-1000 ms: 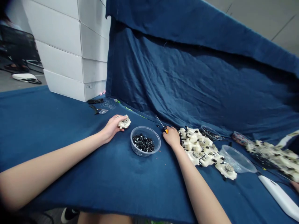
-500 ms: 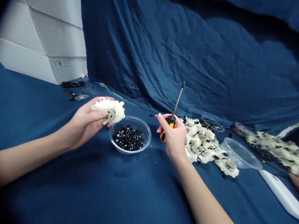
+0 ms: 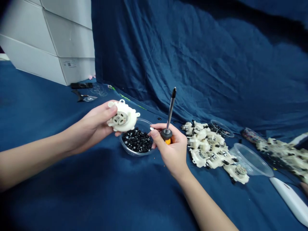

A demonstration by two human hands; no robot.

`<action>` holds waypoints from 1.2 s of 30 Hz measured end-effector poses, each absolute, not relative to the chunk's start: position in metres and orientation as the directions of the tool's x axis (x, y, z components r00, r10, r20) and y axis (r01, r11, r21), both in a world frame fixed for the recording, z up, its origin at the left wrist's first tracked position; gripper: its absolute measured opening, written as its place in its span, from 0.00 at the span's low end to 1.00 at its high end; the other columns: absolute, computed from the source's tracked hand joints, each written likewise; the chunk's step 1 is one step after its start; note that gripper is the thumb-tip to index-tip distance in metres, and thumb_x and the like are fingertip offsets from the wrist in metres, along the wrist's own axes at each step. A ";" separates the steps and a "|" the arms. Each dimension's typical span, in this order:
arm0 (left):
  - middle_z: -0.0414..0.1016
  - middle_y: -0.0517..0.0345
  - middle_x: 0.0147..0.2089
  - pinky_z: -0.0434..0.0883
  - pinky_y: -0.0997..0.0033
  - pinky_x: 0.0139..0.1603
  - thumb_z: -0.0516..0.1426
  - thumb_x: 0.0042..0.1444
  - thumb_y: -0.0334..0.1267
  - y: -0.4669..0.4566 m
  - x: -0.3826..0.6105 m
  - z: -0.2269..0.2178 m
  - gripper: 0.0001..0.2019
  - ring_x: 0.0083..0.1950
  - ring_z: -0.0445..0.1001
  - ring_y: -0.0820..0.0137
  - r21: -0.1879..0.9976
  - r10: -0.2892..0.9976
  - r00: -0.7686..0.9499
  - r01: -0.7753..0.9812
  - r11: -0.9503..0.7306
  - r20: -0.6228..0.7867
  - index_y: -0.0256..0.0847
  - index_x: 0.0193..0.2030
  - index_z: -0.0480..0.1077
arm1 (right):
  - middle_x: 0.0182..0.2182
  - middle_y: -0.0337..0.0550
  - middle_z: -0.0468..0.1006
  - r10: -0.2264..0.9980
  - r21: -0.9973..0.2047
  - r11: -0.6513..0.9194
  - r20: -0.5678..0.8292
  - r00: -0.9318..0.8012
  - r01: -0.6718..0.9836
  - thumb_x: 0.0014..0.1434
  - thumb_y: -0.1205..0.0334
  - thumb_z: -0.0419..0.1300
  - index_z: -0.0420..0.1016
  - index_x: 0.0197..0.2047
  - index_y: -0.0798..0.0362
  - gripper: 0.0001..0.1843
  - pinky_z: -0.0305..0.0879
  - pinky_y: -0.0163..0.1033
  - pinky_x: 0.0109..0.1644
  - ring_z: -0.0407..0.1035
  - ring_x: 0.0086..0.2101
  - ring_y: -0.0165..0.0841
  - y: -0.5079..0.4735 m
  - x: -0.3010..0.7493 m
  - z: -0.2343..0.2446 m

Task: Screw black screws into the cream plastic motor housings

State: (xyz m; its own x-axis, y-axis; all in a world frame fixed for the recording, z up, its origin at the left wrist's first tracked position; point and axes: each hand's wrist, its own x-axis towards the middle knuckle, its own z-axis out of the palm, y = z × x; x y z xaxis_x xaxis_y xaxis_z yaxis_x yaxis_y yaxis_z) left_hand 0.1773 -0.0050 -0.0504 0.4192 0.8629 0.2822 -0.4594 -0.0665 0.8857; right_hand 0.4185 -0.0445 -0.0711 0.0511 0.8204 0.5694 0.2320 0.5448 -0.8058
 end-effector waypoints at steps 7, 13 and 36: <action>0.80 0.46 0.52 0.83 0.67 0.42 0.66 0.69 0.45 -0.010 0.177 -0.043 0.18 0.54 0.82 0.58 0.831 0.868 0.444 -0.552 0.071 0.221 0.39 0.60 0.74 | 0.32 0.40 0.84 0.810 -0.799 0.535 0.578 0.104 0.273 0.66 0.53 0.73 0.86 0.46 0.50 0.11 0.70 0.32 0.25 0.73 0.22 0.26 -0.039 0.422 -0.077; 0.80 0.40 0.55 0.84 0.51 0.56 0.61 0.71 0.46 -0.007 0.176 -0.036 0.16 0.60 0.81 0.50 0.720 0.880 0.469 -0.635 0.280 0.071 0.35 0.55 0.77 | 0.31 0.40 0.84 0.821 -0.809 0.512 0.560 0.114 0.287 0.65 0.53 0.73 0.86 0.46 0.50 0.11 0.70 0.31 0.25 0.73 0.22 0.26 -0.037 0.424 -0.080; 0.84 0.55 0.49 0.80 0.68 0.50 0.76 0.52 0.28 -0.015 0.179 -0.052 0.29 0.52 0.85 0.62 0.920 0.829 0.547 -0.372 0.121 0.113 0.46 0.54 0.67 | 0.31 0.40 0.85 0.822 -0.765 0.539 0.569 -0.021 0.353 0.67 0.52 0.71 0.85 0.44 0.50 0.10 0.70 0.33 0.25 0.72 0.21 0.26 -0.047 0.417 -0.067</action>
